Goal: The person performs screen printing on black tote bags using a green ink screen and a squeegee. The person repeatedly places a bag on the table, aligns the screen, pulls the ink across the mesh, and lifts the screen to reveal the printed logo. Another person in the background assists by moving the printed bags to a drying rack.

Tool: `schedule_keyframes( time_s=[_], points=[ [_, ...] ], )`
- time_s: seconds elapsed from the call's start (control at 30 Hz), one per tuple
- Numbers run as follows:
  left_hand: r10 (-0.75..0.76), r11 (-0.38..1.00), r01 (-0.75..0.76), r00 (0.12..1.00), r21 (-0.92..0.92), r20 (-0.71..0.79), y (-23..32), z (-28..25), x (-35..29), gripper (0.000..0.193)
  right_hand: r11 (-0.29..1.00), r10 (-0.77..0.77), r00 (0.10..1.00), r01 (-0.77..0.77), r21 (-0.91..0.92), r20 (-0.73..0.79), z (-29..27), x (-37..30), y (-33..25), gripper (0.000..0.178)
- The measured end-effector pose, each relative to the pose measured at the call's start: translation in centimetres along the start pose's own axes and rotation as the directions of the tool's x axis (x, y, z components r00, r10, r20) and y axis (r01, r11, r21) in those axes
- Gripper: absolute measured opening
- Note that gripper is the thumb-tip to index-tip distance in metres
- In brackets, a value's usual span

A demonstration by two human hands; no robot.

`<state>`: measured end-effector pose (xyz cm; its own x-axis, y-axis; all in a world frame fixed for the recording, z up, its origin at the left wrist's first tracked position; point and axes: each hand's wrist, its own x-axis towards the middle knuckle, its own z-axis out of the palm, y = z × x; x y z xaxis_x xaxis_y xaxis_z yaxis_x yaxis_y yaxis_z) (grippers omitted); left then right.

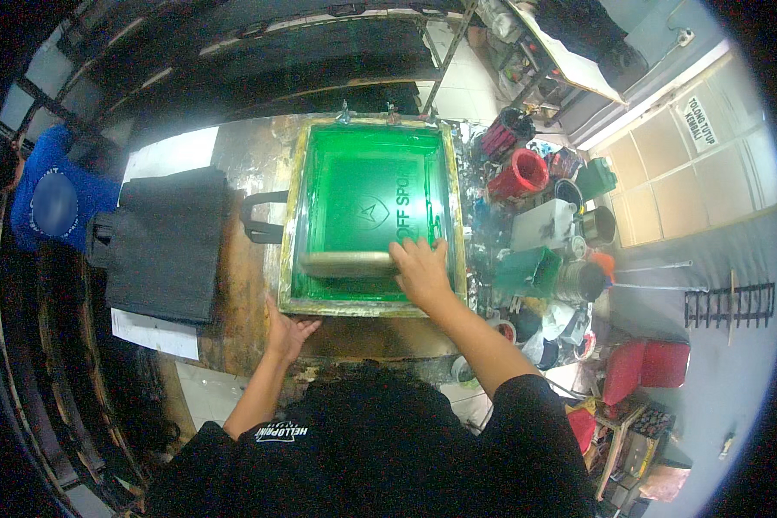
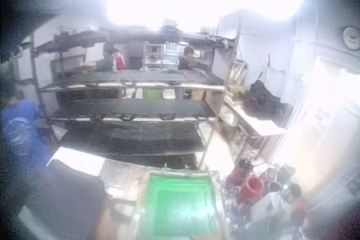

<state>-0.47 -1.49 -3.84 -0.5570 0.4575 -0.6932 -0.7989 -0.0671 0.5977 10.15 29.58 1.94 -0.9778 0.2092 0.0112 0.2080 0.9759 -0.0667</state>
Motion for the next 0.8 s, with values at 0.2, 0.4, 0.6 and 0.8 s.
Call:
schedule_keyframes(
  time_s=[0.2,0.4,0.6,0.8],
  points=[
    [-0.078,0.997,0.078,0.994,-0.003,-0.08,0.7,0.7,-0.4,0.123,1.0,0.028,0.999,-0.028,-0.001,-0.028,2.6,11.6,5.8,0.068],
    [-0.067,0.997,0.069,0.992,0.021,-0.107,0.9,1.1,-0.3,0.127,0.997,0.048,0.998,-0.051,-0.061,-0.048,4.0,24.5,12.4,0.071],
    [-0.175,0.981,0.19,0.957,0.045,-0.233,0.9,0.7,1.3,0.126,1.0,0.019,0.997,-0.017,-0.025,0.071,3.7,29.2,14.9,0.071],
    [-0.513,0.555,0.444,0.848,0.704,-0.13,4.2,-4.3,3.5,0.099,0.999,0.029,0.988,-0.027,0.017,-0.154,2.0,25.2,13.3,0.068]
  ],
)
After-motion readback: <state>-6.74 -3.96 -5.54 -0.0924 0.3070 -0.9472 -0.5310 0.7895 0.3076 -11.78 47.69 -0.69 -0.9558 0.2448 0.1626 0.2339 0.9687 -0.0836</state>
